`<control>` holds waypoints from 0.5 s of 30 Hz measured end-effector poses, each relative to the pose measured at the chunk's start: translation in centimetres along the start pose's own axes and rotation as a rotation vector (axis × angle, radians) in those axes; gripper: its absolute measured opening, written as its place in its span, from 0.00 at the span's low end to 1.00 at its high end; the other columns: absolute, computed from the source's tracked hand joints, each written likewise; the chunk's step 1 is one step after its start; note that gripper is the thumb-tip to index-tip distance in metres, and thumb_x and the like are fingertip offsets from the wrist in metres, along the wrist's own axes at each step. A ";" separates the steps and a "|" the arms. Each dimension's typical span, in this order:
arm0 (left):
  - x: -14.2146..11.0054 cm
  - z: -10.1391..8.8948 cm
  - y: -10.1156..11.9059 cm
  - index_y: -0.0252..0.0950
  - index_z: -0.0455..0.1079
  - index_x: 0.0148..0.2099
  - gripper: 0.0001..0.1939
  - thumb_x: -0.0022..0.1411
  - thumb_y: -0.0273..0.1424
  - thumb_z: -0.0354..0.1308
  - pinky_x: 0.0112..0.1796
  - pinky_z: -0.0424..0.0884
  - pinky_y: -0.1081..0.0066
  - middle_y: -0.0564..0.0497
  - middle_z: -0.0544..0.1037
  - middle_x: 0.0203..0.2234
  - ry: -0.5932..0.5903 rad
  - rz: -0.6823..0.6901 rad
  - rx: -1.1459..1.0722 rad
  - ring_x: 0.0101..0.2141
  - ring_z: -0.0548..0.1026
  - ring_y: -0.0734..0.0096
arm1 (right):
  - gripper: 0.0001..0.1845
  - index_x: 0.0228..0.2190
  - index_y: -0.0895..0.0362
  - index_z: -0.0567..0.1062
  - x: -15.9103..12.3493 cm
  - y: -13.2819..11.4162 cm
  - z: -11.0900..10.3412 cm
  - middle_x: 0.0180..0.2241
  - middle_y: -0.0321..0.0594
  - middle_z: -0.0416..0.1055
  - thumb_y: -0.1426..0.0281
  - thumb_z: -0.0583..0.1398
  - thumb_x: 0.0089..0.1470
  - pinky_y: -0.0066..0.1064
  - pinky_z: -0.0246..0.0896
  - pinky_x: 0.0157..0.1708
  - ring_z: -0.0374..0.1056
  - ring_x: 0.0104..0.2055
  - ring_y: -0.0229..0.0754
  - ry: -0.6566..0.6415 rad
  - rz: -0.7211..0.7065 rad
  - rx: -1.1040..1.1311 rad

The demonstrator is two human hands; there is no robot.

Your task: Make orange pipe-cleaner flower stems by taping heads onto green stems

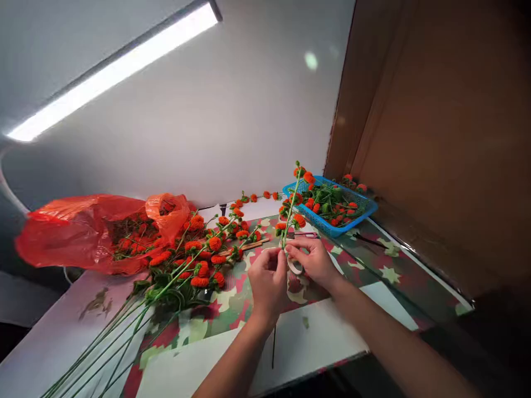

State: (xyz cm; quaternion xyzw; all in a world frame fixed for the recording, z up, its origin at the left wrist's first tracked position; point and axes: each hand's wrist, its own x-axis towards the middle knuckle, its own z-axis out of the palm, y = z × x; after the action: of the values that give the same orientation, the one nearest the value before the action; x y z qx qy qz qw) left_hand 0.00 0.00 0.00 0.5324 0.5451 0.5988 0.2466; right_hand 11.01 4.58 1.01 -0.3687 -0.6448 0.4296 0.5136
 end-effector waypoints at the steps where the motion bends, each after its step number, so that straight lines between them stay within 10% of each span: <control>1: 0.1 0.0 0.0 0.34 0.69 0.34 0.08 0.60 0.33 0.52 0.26 0.67 0.75 0.51 0.74 0.23 0.006 0.057 0.064 0.22 0.71 0.74 | 0.09 0.27 0.58 0.80 0.0 0.0 0.0 0.26 0.41 0.76 0.69 0.60 0.48 0.31 0.65 0.33 0.71 0.31 0.42 0.009 -0.016 -0.013; 9: 0.3 -0.3 0.4 0.35 0.67 0.30 0.08 0.60 0.29 0.51 0.25 0.63 0.74 0.54 0.68 0.19 0.014 0.304 0.287 0.21 0.66 0.75 | 0.07 0.23 0.57 0.80 0.3 0.0 -0.1 0.22 0.38 0.74 0.68 0.63 0.46 0.32 0.62 0.34 0.67 0.29 0.40 -0.002 0.005 0.102; 15: 0.2 -0.7 1.5 0.35 0.66 0.30 0.10 0.60 0.35 0.53 0.19 0.61 0.76 0.56 0.67 0.15 -0.221 -0.056 -0.254 0.16 0.66 0.77 | 0.13 0.28 0.57 0.79 0.6 1.1 -1.1 0.24 0.35 0.71 0.63 0.68 0.39 0.29 0.60 0.30 0.63 0.26 0.34 -0.231 0.289 0.540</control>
State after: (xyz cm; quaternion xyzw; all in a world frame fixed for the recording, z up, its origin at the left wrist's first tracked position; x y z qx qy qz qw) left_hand -0.29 -0.56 1.55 0.5442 0.4492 0.5936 0.3868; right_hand 11.99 5.65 0.33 -0.2556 -0.5027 0.6924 0.4501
